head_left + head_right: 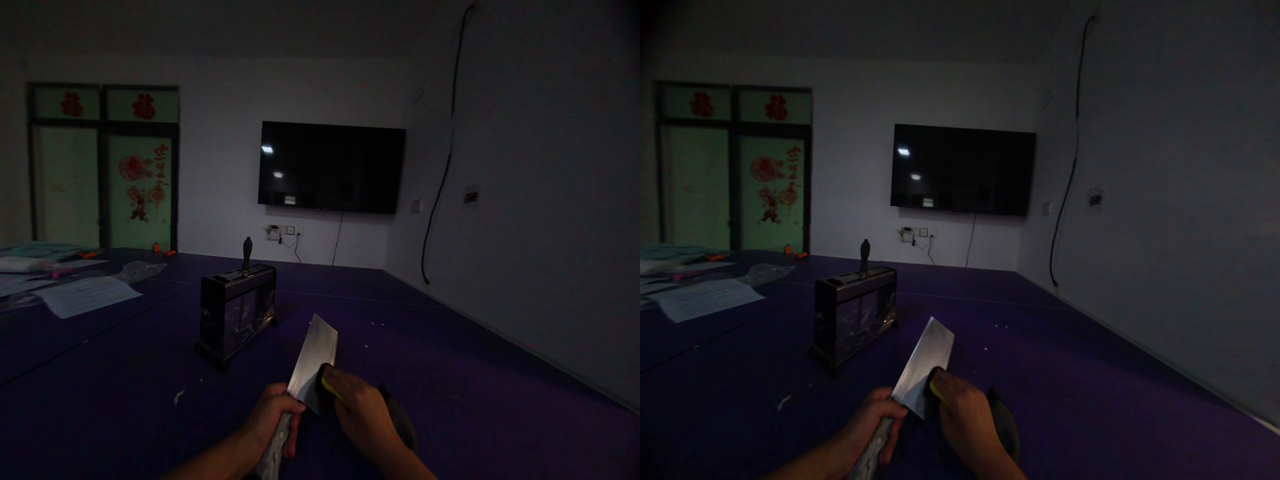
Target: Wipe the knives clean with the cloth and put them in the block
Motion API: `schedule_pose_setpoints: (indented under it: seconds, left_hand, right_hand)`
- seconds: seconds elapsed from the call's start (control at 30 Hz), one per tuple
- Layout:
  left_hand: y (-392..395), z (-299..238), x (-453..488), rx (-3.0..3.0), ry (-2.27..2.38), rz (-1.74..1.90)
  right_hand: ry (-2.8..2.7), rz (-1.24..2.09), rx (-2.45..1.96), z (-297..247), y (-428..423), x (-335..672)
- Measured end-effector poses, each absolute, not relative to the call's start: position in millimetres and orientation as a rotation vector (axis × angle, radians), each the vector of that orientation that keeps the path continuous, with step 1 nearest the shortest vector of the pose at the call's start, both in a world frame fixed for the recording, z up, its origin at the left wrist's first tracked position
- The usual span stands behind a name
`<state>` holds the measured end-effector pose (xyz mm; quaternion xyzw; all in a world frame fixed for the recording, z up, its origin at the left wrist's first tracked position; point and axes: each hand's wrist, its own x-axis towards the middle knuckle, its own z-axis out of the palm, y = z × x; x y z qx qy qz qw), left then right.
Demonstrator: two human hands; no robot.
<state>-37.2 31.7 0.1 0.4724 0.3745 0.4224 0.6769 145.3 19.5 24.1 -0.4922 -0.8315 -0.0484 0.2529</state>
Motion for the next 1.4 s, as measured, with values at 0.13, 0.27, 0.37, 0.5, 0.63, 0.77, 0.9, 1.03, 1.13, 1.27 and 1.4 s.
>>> schedule_pose_setpoints:
  seconds: [0.13, 0.27, 0.37, 0.5, 0.63, 0.77, 0.9, 1.03, 1.13, 1.27, 1.4]
  left_hand:
    - [31.4, -1.6, -36.5, 1.06, 0.848, 0.95]
    - [31.5, -3.7, -36.6, 1.081, 0.842, 0.947]
    - [31.3, -3.8, -36.8, 1.077, 0.837, 0.952]
    - [31.7, -2.2, -36.7, 1.049, 0.834, 0.973]
    - [31.6, -0.7, -36.2, 1.026, 0.86, 1.003]
    - [30.8, -0.1, -35.9, 1.037, 0.855, 0.995]
    - [31.5, -0.3, -36.0, 1.035, 0.855, 0.985]
    - [33.1, -1.6, -36.5, 1.039, 0.851, 0.975]
    - [33.7, -1.8, -36.5, 1.039, 0.842, 0.974]
    - [33.3, -0.8, -35.9, 1.018, 0.865, 0.965]
    - [33.5, -1.7, -36.0, 1.033, 0.862, 0.964]
  right_hand:
    - [-2.232, -0.149, -1.393, 25.1, 19.3, 146.8]
    - [-2.235, -0.169, -1.382, 26.6, 18.4, 147.0]
    - [-2.249, -0.172, -1.337, 27.8, 17.2, 146.0]
    - [-2.294, -0.123, -1.237, 28.0, 15.2, 144.6]
    - [-2.306, -0.09, -1.175, 25.3, 14.9, 145.0]
    - [-2.285, -0.095, -1.191, 24.6, 14.6, 144.8]
    - [-2.279, -0.092, -1.216, 27.1, 13.6, 143.0]
    - [-2.289, -0.087, -1.254, 27.7, 14.3, 143.3]
    - [-2.302, -0.095, -1.254, 26.6, 15.2, 144.1]
    - [-2.278, -0.109, -1.269, 25.5, 15.4, 144.3]
    - [-2.276, -0.094, -1.278, 25.7, 15.7, 143.9]
